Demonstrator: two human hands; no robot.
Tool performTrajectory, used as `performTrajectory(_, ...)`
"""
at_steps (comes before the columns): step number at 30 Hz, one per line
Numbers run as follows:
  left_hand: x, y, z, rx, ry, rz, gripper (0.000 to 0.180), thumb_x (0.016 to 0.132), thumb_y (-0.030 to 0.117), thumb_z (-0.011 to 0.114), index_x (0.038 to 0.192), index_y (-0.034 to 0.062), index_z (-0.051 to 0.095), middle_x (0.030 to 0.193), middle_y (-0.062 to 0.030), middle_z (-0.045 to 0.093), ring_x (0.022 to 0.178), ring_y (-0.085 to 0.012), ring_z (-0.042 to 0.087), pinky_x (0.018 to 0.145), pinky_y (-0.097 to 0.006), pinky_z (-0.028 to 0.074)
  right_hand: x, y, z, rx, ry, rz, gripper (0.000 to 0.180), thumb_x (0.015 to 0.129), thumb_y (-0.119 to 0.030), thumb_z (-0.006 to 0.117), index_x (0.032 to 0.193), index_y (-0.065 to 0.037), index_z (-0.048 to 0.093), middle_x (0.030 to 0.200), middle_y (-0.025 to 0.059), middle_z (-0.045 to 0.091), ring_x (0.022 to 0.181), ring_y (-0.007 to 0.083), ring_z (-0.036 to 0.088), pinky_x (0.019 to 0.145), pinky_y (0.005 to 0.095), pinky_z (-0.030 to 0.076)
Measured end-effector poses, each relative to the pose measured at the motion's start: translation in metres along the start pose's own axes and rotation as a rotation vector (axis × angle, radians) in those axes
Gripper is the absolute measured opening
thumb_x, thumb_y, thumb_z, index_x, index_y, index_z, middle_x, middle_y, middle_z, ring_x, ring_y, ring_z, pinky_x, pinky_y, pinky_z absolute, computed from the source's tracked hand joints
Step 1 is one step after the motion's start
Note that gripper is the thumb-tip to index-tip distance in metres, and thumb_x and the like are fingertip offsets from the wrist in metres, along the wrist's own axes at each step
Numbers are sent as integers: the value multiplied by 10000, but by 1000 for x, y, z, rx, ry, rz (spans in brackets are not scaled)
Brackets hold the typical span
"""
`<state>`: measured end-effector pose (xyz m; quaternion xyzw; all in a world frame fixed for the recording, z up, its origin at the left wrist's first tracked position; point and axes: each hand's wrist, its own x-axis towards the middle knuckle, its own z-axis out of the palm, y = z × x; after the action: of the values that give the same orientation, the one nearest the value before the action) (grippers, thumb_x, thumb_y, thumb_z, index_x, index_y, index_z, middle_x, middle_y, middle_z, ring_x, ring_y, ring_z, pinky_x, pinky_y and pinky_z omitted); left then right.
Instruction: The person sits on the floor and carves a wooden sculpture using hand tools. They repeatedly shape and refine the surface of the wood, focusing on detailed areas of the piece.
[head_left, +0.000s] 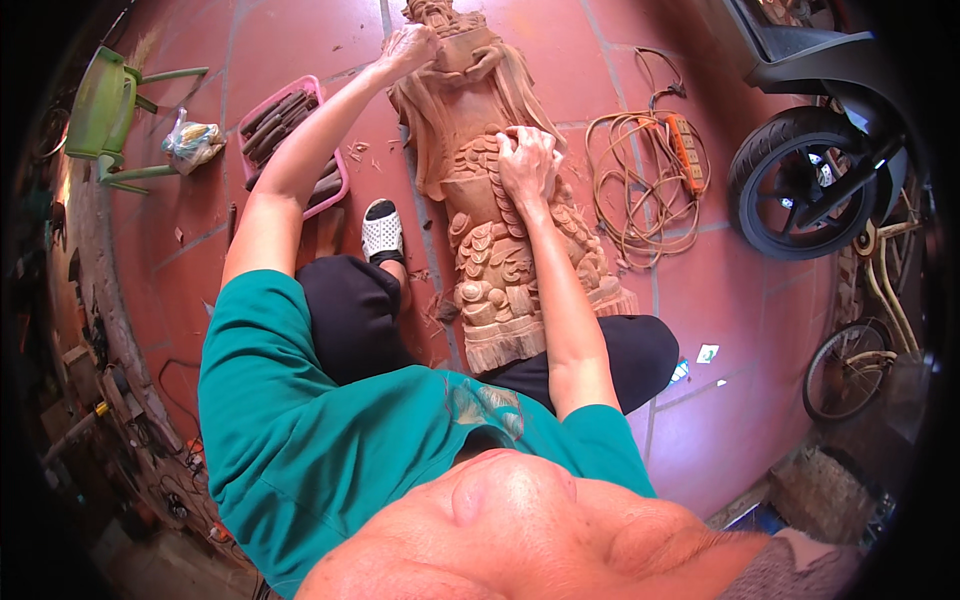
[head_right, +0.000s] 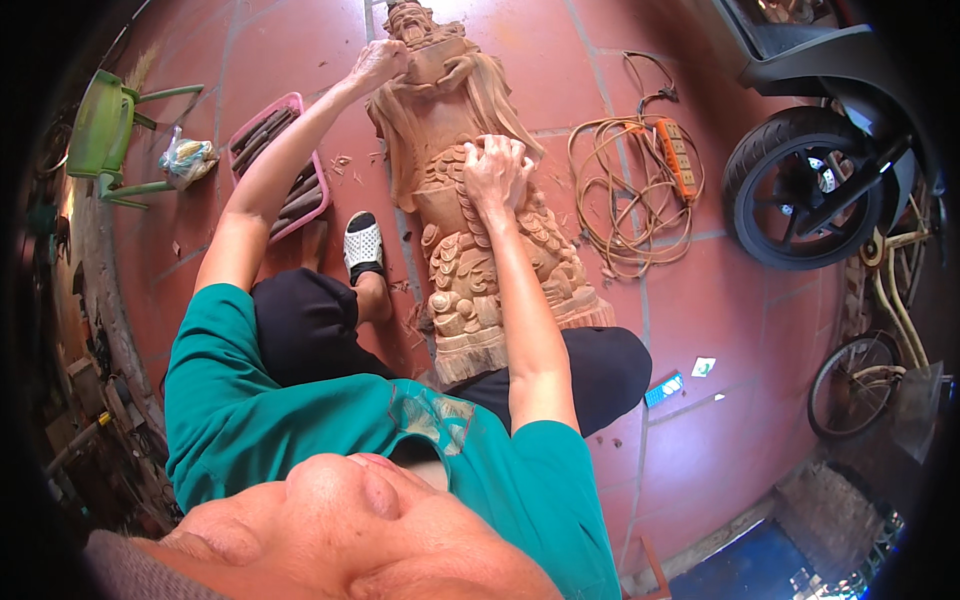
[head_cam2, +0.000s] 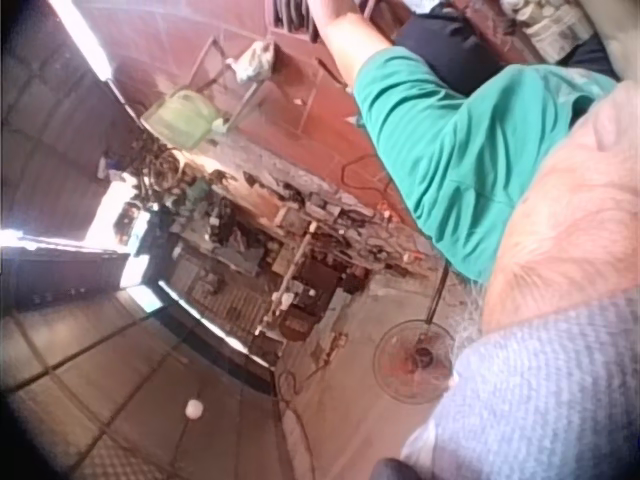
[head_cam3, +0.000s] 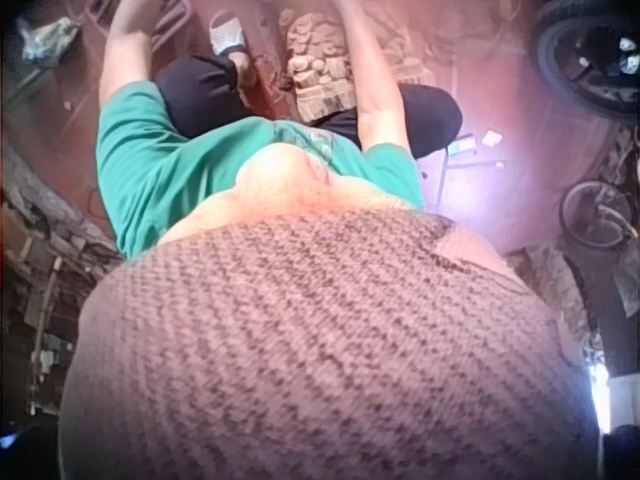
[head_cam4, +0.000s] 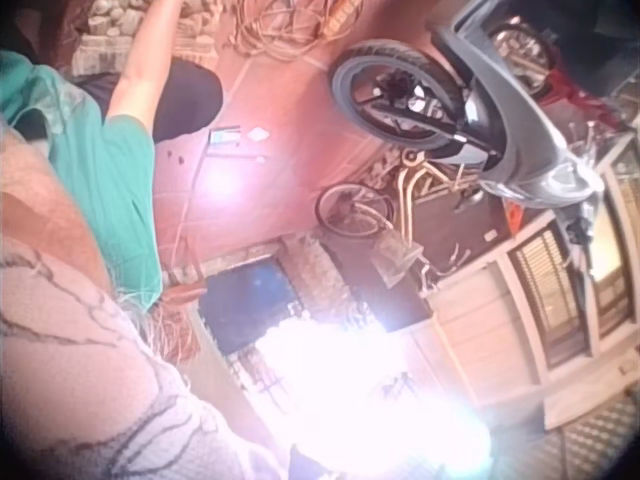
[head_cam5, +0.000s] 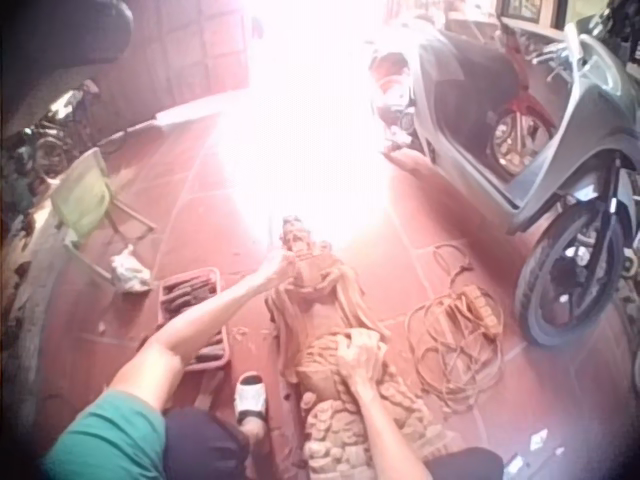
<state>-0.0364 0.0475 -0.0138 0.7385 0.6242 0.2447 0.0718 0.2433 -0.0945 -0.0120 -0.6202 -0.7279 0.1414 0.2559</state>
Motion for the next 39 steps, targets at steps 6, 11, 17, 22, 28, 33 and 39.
performTrajectory(6, -1, 11, -3, 39, -139, 68, 161, 869, 200, 627, 903, 91, 741, 813, -149, 714, 810, -332, 707, 753, -429, 550, -1, 5, 0, 36, 13, 19, 239, 891, -343, 652, 999, -138, 714, 1089, 32, 676, 1137, 245, 550, 986, 484, 381)
performTrajectory(11, 2, 38, -3, -13, -146, 61, 168, 875, 213, 629, 904, 83, 732, 862, -140, 728, 843, -330, 706, 765, -425, 548, -2, 2, -2, 12, 9, 23, 245, 892, -348, 651, 1001, -138, 714, 1093, 31, 677, 1138, 243, 550, 990, 491, 379)
performTrajectory(17, -8, 52, 15, 279, 8, 572, 92, 747, 103, 701, 818, 45, 696, 831, -124, 691, 854, -271, 696, 793, -406, 526, -1, 3, 0, 0, -3, 20, 260, 897, -359, 644, 1010, -136, 715, 1110, 30, 678, 1145, 247, 547, 997, 498, 376)
performTrajectory(22, -21, 38, 6, 416, -179, 636, 179, 782, 70, 621, 952, 53, 677, 927, -108, 677, 994, -275, 645, 901, -412, 489, 0, 4, 2, 18, -3, 19, 272, 902, -355, 633, 1021, -122, 713, 1109, 38, 680, 1149, 249, 545, 1014, 520, 362)
performTrajectory(28, -6, 44, 0, 300, -161, 524, 107, 778, 90, 658, 866, 40, 692, 874, -111, 683, 920, -292, 672, 858, -412, 502, -1, 4, 1, 17, 10, 16, 277, 908, -349, 622, 1025, -115, 711, 1106, 48, 679, 1154, 255, 544, 1018, 535, 352)
performTrajectory(33, 2, 48, 20, 226, -34, 506, 107, 783, 129, 670, 849, 46, 690, 840, -115, 689, 853, -294, 678, 824, -417, 501, -1, 1, 1, 16, -14, 24, 277, 907, -355, 625, 1021, -117, 710, 1116, 53, 675, 1158, 261, 543, 1022, 547, 352)
performTrajectory(39, 1, 53, 27, 277, 101, 592, 100, 792, 126, 654, 840, 44, 685, 781, -124, 677, 803, -288, 682, 767, -408, 512, -1, 3, 1, 9, -6, 21, 269, 899, -350, 643, 1028, -123, 708, 1120, 47, 674, 1165, 258, 541, 1004, 529, 363)
